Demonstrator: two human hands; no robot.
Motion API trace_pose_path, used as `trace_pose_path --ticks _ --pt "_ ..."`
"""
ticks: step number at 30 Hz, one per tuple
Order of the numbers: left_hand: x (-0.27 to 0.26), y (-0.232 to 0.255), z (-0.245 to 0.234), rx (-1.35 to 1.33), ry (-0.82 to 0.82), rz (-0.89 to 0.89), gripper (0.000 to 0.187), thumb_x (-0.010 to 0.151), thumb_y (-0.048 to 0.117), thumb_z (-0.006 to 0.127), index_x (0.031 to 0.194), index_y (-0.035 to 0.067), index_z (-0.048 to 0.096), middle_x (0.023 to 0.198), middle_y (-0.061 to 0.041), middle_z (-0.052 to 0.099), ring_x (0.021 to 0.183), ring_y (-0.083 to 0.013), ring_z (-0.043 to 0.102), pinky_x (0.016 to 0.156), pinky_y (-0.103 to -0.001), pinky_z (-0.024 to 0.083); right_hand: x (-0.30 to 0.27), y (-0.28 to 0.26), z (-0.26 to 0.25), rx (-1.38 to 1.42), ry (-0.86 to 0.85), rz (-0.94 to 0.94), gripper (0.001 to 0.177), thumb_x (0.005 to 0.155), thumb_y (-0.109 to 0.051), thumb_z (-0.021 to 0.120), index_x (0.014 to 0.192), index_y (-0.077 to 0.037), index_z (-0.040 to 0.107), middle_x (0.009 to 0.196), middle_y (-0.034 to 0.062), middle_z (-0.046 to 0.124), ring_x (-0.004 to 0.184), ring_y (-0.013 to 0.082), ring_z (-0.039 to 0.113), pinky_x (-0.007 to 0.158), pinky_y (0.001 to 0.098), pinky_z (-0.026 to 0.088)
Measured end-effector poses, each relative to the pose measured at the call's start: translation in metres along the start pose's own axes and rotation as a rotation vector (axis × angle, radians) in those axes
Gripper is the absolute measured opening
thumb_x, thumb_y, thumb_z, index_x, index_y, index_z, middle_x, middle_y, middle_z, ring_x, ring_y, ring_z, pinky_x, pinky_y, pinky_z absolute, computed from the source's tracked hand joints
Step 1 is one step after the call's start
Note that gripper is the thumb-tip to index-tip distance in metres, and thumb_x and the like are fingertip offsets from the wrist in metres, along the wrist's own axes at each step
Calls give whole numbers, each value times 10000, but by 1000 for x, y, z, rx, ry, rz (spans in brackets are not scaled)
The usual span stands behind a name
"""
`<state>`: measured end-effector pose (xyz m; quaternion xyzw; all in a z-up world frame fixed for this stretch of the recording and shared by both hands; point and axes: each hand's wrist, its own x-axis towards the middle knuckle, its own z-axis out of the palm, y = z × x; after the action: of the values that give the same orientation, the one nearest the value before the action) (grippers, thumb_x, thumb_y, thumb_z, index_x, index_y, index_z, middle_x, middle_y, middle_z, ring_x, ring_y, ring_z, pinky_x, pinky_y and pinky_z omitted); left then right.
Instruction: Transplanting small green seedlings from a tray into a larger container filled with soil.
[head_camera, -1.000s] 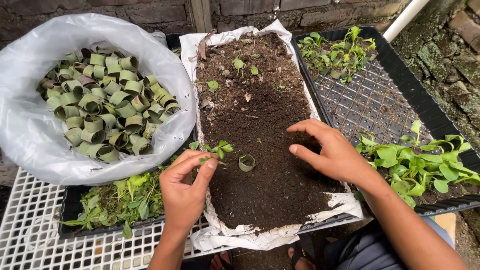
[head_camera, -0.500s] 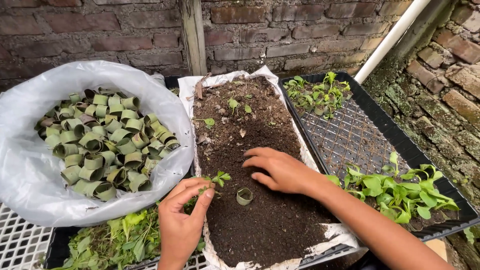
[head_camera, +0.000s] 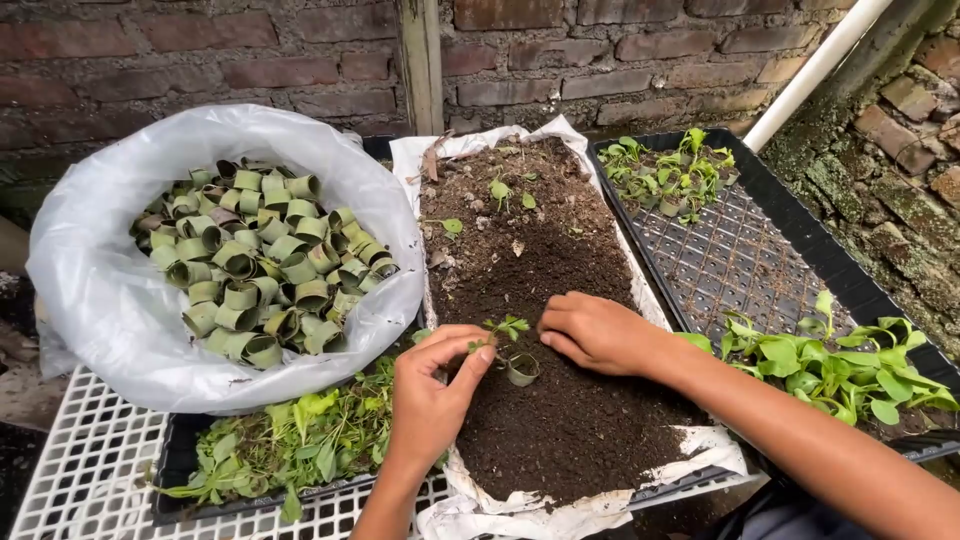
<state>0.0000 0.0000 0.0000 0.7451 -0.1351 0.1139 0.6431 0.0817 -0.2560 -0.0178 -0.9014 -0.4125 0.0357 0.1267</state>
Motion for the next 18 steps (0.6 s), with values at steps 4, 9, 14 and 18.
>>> trace_pose_path --ticks 4,9,14,18 --pt "12 -2 16 55 -29 27 134 917 186 688 958 103 783 1064 -74 784 1008 -186 718 959 -367 593 -33 -23 -9 36 -34 54 305 1052 -331 493 1072 -73 654 976 98 632 881 294 607 820 450 488" --pt "18 -14 24 307 -203 -133 183 933 240 690 1017 119 799 1185 -49 769 1102 -186 700 1071 -441 504 -68 -42 -22 173 -113 179 445 1034 -443 487 1274 -101 638 1273 90 613 1163 266 638 995 420 498" --pt "20 -21 25 306 -253 -81 151 919 214 710 912 109 819 1076 -58 785 967 -177 720 998 -403 528 -77 -63 -4 92 -116 351 687 988 -566 520 1496 -111 435 1423 117 494 1270 278 541 1035 458 472" --pt "17 -11 23 341 -260 -158 165 925 222 717 971 103 823 1022 -47 801 883 -169 741 978 -391 550 -75 -88 7 100 -156 338 479 996 -494 633 1311 -146 538 1174 64 547 1021 289 633 837 428 531"
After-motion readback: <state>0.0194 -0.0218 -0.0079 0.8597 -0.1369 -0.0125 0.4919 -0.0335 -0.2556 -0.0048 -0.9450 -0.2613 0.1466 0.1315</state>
